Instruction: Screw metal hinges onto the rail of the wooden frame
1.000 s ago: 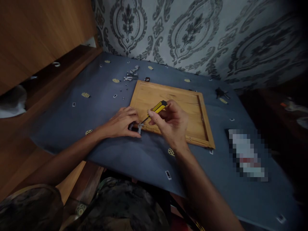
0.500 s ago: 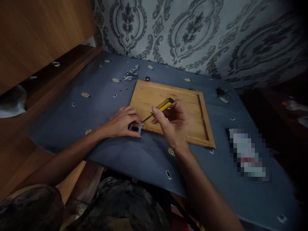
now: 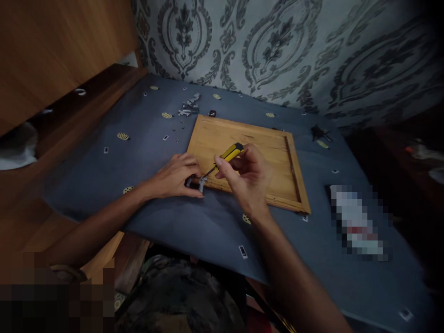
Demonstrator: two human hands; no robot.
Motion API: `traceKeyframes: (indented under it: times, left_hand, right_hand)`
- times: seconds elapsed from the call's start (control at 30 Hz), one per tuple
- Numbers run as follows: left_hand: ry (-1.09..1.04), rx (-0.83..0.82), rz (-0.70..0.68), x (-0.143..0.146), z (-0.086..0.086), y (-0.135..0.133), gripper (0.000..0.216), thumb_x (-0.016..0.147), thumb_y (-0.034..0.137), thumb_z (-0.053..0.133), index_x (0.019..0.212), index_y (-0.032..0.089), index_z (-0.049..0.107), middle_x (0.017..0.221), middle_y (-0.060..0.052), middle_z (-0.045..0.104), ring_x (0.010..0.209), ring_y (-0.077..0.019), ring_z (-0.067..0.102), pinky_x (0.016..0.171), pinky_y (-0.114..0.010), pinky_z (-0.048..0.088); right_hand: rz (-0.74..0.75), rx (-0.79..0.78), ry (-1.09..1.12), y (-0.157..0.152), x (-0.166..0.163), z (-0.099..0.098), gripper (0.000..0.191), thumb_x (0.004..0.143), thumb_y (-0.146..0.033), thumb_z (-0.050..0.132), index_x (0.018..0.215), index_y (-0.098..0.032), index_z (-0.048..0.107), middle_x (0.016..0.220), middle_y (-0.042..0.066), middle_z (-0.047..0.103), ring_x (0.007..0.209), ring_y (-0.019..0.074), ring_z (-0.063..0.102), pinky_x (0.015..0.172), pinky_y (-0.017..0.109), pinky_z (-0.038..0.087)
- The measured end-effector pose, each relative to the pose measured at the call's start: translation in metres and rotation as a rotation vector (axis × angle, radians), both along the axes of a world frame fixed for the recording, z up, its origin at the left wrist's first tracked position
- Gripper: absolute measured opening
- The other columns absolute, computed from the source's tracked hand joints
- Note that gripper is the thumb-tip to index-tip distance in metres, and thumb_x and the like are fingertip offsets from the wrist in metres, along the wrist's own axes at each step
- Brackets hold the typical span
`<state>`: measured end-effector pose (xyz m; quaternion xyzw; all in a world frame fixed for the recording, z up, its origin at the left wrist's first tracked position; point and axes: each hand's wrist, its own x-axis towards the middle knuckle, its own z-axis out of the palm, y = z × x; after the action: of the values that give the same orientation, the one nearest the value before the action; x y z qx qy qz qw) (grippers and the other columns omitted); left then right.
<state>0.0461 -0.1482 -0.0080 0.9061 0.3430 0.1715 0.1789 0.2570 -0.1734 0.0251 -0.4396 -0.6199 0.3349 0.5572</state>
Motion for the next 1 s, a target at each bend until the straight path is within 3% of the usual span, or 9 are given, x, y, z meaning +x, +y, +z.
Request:
traceKeyframes:
  times: [0.23,0.4,0.7,1.0]
  left_hand:
    - [-0.015,0.007,-0.01,-0.0005,-0.0007,0.0005,0.045,0.087,0.061,0.082,0.099,0.019,0.069,0.106,-0.006,0.066,0.106,-0.0275,0.058,0.093,-0.038,0.038]
    - [-0.013,0.019,-0.006,0.0,-0.0019,0.0007,0.045,0.087,0.062,0.082,0.098,0.019,0.069,0.105,-0.006,0.067,0.106,-0.0274,0.058,0.093,-0.039,0.038]
    - [-0.009,0.021,-0.009,-0.0006,-0.0004,0.0003,0.046,0.087,0.061,0.083,0.101,0.019,0.071,0.105,-0.006,0.067,0.106,-0.027,0.058,0.092,-0.038,0.038]
    - [-0.009,0.022,-0.009,-0.0009,-0.0005,0.0001,0.047,0.086,0.062,0.083,0.101,0.019,0.071,0.105,-0.006,0.067,0.106,-0.0267,0.057,0.093,-0.038,0.038]
  right_hand:
    - [0.088,0.024,-0.036,-0.0007,0.0045,0.0073,0.038,0.086,-0.054,0.082,0.097,-0.023,0.062,0.078,-0.005,0.062,0.057,0.0108,0.064,0.054,0.027,0.053]
    - [0.148,0.044,-0.045,0.0002,0.0057,0.0063,0.033,0.09,-0.051,0.078,0.086,-0.022,0.063,0.075,-0.004,0.062,0.057,0.0108,0.064,0.054,0.027,0.052]
    - [-0.075,0.149,-0.017,-0.0026,0.0031,0.0042,0.043,0.087,-0.055,0.082,0.079,-0.025,0.053,0.067,-0.007,0.058,0.052,0.0098,0.06,0.049,0.025,0.047]
    - [-0.078,0.12,-0.004,0.0002,0.0017,0.0027,0.048,0.083,-0.059,0.084,0.077,-0.024,0.052,0.066,-0.007,0.056,0.051,0.0095,0.058,0.048,0.025,0.045]
